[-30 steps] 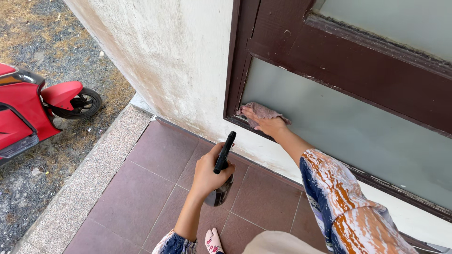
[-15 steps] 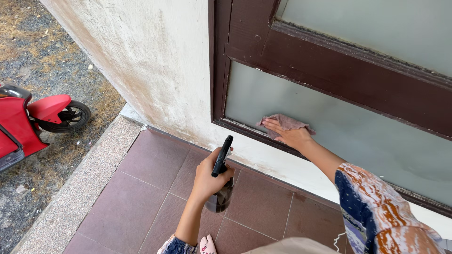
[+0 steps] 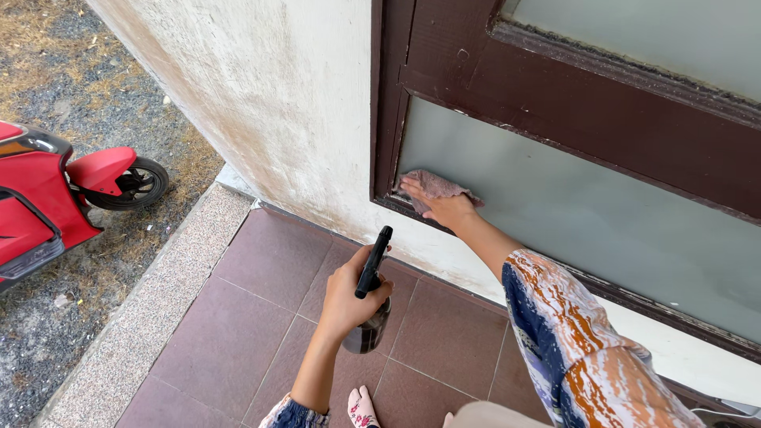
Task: The person wipes the glass pane and wooden frame of a door with a cloth while holding a spray bottle.
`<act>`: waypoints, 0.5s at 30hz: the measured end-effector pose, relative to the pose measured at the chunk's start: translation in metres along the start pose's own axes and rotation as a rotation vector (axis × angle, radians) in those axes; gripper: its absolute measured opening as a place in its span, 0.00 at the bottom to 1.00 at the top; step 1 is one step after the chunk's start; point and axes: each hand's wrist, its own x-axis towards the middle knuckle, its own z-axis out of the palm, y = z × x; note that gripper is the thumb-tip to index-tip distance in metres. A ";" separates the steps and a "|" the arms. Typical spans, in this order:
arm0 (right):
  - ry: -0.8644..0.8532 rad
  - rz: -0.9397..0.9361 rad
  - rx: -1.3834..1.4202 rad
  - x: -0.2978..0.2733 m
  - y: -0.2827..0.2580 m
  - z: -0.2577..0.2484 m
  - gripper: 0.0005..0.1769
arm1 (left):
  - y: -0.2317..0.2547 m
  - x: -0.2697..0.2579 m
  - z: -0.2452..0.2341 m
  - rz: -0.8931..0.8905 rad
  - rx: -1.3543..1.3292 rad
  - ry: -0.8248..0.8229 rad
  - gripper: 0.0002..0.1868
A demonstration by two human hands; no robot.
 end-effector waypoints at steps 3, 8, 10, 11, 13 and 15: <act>-0.143 -0.036 -0.066 -0.037 -0.003 0.026 0.52 | 0.003 0.000 0.006 -0.026 -0.007 0.003 0.30; -0.227 -0.051 -0.129 -0.123 0.016 0.039 0.49 | 0.015 -0.002 0.023 0.010 -0.053 -0.007 0.31; -0.497 0.067 0.224 -0.155 0.032 0.032 0.46 | 0.019 -0.004 0.030 0.021 -0.054 -0.019 0.31; -0.628 0.126 0.403 -0.169 0.039 0.029 0.44 | 0.021 -0.005 0.033 0.019 -0.048 -0.025 0.31; -0.171 0.088 0.289 -0.190 0.060 0.026 0.43 | 0.025 -0.006 0.040 0.014 -0.058 -0.032 0.30; 0.047 0.074 0.074 -0.201 0.076 0.022 0.42 | 0.028 -0.006 0.046 0.005 -0.084 -0.035 0.30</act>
